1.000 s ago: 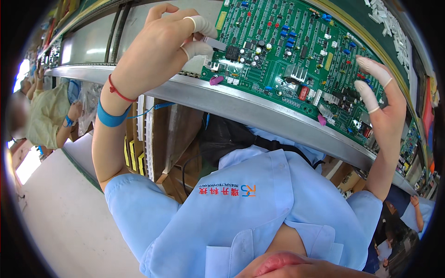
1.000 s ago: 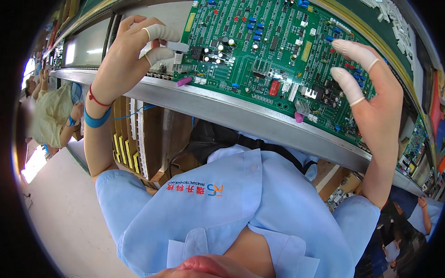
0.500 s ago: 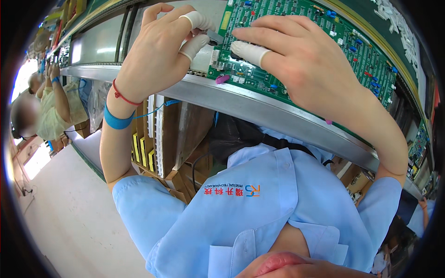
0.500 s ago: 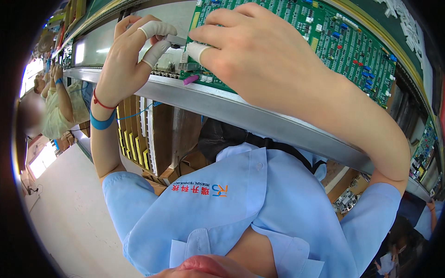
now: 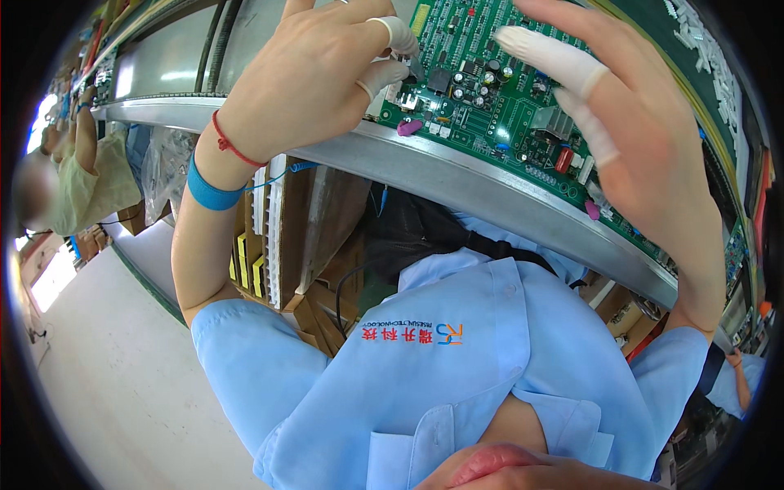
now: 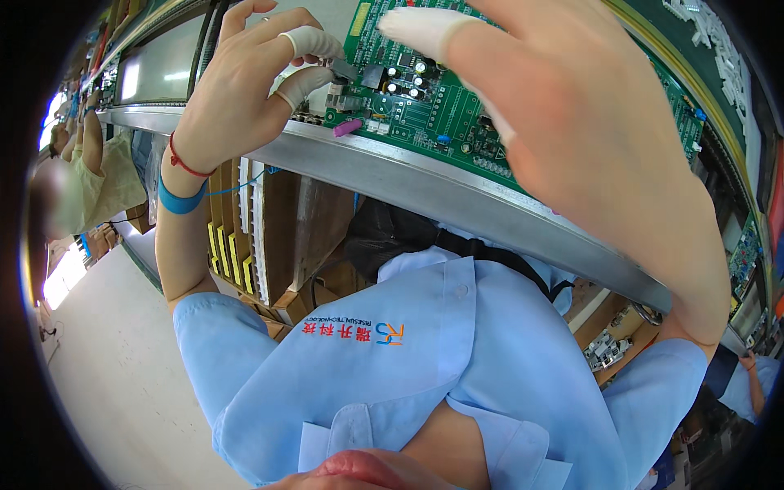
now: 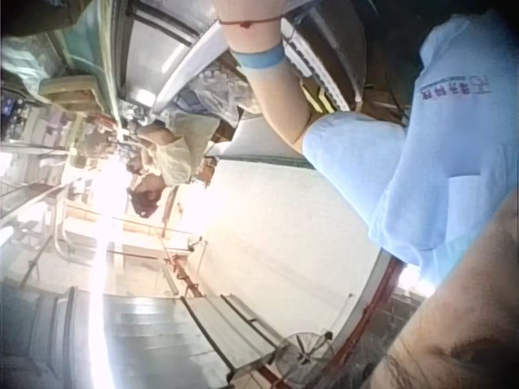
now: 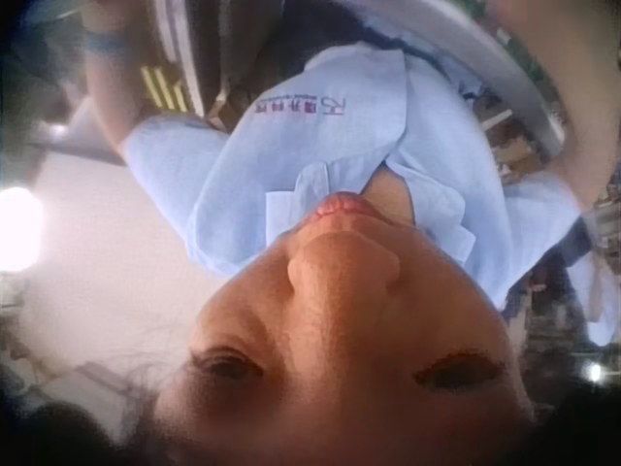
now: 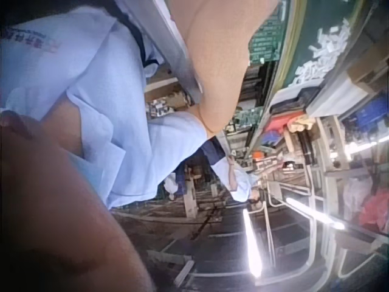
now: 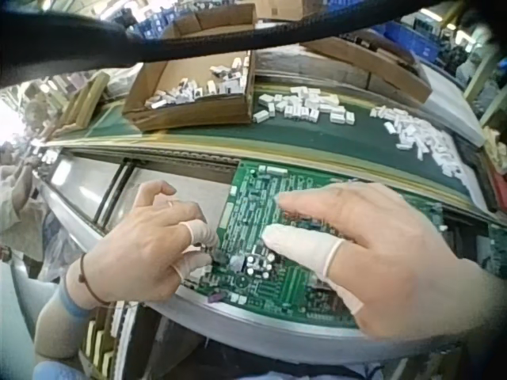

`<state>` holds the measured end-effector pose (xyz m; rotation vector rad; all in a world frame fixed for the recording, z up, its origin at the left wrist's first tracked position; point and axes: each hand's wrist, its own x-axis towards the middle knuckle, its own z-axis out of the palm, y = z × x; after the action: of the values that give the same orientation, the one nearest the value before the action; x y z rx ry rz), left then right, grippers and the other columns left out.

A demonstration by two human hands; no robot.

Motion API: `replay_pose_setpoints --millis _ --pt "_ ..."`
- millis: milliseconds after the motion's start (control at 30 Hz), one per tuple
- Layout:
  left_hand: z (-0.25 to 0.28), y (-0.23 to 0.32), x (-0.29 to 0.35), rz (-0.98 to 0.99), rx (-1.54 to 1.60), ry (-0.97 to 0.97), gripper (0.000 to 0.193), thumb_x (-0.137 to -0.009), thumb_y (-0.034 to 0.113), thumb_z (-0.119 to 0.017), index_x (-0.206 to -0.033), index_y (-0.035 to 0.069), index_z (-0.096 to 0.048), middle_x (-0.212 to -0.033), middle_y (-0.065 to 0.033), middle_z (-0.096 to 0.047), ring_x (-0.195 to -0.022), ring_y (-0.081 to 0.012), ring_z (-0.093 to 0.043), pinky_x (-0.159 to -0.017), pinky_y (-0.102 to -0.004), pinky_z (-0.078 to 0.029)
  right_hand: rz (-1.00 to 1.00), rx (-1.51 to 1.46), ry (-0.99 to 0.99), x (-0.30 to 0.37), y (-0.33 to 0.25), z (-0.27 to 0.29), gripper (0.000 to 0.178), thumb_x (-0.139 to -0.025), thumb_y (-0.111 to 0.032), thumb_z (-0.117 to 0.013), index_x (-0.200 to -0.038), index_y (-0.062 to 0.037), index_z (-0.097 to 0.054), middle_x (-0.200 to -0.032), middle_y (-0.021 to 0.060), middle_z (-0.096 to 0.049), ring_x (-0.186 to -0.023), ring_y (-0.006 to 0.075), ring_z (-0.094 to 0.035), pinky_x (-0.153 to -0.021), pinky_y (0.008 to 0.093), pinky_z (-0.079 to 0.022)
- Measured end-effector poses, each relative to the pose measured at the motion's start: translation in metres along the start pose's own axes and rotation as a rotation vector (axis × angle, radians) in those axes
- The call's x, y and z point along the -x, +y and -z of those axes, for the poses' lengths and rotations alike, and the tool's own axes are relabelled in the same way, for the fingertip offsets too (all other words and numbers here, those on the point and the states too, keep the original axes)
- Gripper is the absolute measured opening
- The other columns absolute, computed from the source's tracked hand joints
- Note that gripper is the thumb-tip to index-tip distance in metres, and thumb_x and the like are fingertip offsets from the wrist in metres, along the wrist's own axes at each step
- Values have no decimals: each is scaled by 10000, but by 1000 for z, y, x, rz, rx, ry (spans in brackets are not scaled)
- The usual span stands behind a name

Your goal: The recorder is assembling electronic components onto printed circuit boards (PCBs) on an industrial assembly line, including inserting chips and larger transformer-like components.

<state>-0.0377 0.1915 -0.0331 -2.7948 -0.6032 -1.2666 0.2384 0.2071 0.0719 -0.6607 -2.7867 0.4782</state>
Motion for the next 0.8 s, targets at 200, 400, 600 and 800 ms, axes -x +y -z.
replay_pose_setpoints --millis 200,400,600,800 --pt "31 42 -61 631 -182 -737 127 -775 69 -669 -891 63 -616 -822 -73 -568 -827 -248 -579 -953 -463 -322 -24 22 -11 57 29 -4 371 -873 -24 -572 -1243 -27 -590 -1343 174 -530 -1190 331 -542 -988 386 -438" --pt "28 44 -49 516 -232 -673 168 -803 70 -688 -965 86 -649 -912 -42 -625 -895 -236 -602 -1010 -462 -302 -137 -32 -27 85 41 -6 392 -885 -39 -572 -1277 -35 -568 -1367 161 -513 -1216 317 -530 -1004 393 -430" --pt "25 46 -58 505 -246 -733 159 -801 70 -691 -954 91 -654 -906 -41 -624 -868 -224 -605 -1012 -458 -304 -168 -57 -23 97 52 -5 392 -908 -56 -560 -1300 -49 -559 -1383 147 -502 -1255 301 -508 -1035 388 -413" --pt "23 52 -57 499 -296 -742 182 -780 60 -707 -951 87 -652 -918 -33 -630 -856 -214 -601 -1009 -458 -306 -163 -74 -25 104 60 -9 390 -917 -79 -557 -1306 -53 -554 -1397 138 -492 -1273 298 -491 -1049 387 -404"
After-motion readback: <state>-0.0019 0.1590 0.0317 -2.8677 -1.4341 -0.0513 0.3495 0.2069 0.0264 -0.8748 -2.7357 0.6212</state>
